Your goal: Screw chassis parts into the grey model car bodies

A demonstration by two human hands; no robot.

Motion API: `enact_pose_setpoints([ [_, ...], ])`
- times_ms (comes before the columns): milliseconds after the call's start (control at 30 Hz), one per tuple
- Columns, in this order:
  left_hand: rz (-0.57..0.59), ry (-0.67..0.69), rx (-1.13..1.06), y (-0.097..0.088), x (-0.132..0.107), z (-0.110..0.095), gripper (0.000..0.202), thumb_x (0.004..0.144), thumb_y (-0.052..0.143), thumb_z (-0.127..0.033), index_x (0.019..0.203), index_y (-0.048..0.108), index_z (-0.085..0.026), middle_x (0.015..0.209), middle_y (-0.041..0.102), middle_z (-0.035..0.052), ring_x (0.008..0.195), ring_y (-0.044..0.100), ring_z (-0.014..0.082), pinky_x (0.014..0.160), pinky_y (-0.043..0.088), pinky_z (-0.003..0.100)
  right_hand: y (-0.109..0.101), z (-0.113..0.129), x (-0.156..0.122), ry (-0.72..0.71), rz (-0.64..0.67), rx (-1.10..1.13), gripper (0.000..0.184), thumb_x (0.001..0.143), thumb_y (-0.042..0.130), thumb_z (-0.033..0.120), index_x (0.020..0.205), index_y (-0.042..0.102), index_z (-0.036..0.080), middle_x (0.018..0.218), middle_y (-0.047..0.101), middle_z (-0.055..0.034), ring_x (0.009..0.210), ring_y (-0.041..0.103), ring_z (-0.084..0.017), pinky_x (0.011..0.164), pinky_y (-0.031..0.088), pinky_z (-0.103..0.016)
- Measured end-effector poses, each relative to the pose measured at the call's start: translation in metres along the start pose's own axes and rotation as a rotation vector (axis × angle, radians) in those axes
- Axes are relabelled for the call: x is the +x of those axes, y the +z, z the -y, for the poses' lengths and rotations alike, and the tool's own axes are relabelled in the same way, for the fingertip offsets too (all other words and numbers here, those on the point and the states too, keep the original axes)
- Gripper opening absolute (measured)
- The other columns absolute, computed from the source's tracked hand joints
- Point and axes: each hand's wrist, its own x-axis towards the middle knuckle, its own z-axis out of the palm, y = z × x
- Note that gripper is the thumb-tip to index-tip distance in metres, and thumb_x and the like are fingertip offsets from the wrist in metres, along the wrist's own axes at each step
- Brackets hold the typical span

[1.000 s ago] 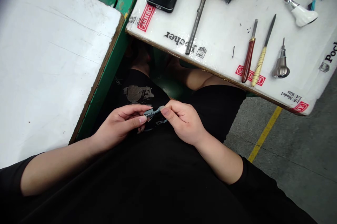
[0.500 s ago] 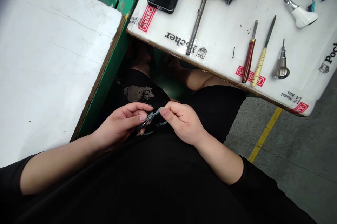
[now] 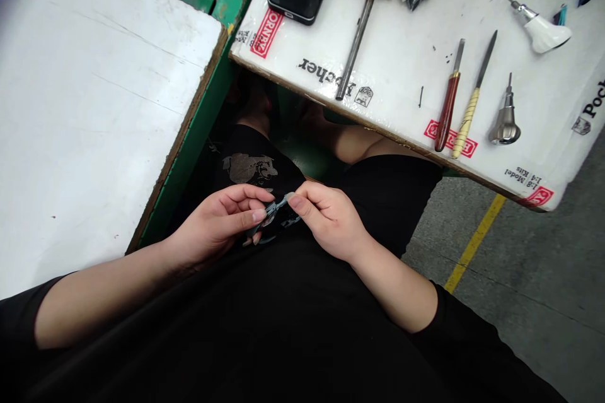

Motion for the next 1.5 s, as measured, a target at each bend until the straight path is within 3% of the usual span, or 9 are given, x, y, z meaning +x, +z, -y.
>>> enact_pose_setpoints([
  [200,-0.009,0.188,0.208,0.004,-0.005,0.003,0.041,0.094,0.099,-0.031,0.127,0.079,-0.017,0.089,0.078,0.0006,0.074,0.077,0.0143,0.071,0.062,0.026,0.004,0.010,0.002,0.101,0.055,-0.136,0.047,0.112,0.069,0.069,0.103,0.077,0.024,0.081,0.072,-0.0004,0.069,0.063,-0.017,0.063,0.047,-0.031],
  [300,0.017,0.231,0.263,0.005,-0.008,0.008,0.042,0.094,0.098,-0.027,0.130,0.079,-0.018,0.092,0.076,-0.0001,0.077,0.076,0.0135,0.075,0.063,0.027,0.007,0.015,0.003,0.144,0.080,-0.150,0.046,0.109,0.075,0.068,0.102,0.076,0.023,0.077,0.069,0.0015,0.065,0.060,-0.016,0.061,0.045,-0.030],
  [433,0.033,0.228,0.253,0.004,-0.009,0.015,0.050,0.089,0.102,-0.023,0.133,0.079,-0.020,0.097,0.076,0.0007,0.089,0.074,0.0137,0.082,0.063,0.027,0.008,0.017,0.003,0.134,0.090,-0.191,0.039,0.110,0.072,0.061,0.100,0.075,0.024,0.073,0.065,0.0027,0.062,0.055,-0.014,0.058,0.041,-0.030],
  [567,0.041,0.166,0.186,0.002,-0.009,0.015,0.063,0.089,0.102,-0.021,0.144,0.072,-0.022,0.097,0.075,-0.0007,0.088,0.074,0.0136,0.082,0.064,0.027,0.008,0.013,0.004,0.132,0.109,-0.210,0.033,0.110,0.073,0.056,0.101,0.074,0.024,0.072,0.064,0.0035,0.061,0.055,-0.014,0.059,0.041,-0.030],
  [1033,0.006,0.121,0.094,0.001,-0.006,0.018,0.053,0.091,0.100,-0.018,0.138,0.074,-0.018,0.093,0.075,-0.0022,0.079,0.078,0.0121,0.081,0.065,0.026,0.007,0.002,0.008,0.118,0.114,-0.112,0.045,0.103,0.084,0.064,0.090,0.067,0.024,0.063,0.056,0.0061,0.056,0.046,-0.013,0.054,0.035,-0.029],
  [1200,0.051,0.091,0.057,0.001,-0.003,0.010,0.050,0.093,0.099,-0.020,0.136,0.075,-0.018,0.093,0.076,-0.0012,0.077,0.079,0.0131,0.070,0.063,0.022,0.005,-0.003,0.007,0.127,0.034,0.109,0.051,0.106,0.077,0.072,0.096,0.077,0.022,0.072,0.061,0.0018,0.063,0.051,-0.014,0.058,0.039,-0.030],
  [1333,0.099,0.064,0.012,0.000,-0.001,0.007,0.041,0.094,0.099,-0.022,0.129,0.079,-0.017,0.095,0.077,0.0010,0.079,0.079,0.0140,0.073,0.066,0.025,0.006,-0.007,0.005,0.161,-0.006,0.390,0.044,0.109,0.078,0.066,0.104,0.081,0.023,0.070,0.052,0.0043,0.061,0.043,-0.012,0.056,0.035,-0.029],
  [1500,0.151,0.048,0.014,-0.001,-0.002,0.005,0.052,0.090,0.100,-0.017,0.137,0.077,-0.021,0.106,0.078,0.0022,0.087,0.082,0.0159,0.079,0.068,0.027,0.006,-0.002,0.006,0.154,-0.045,0.384,0.040,0.106,0.085,0.061,0.096,0.082,0.023,0.071,0.060,0.0029,0.063,0.047,-0.012,0.058,0.037,-0.028],
])
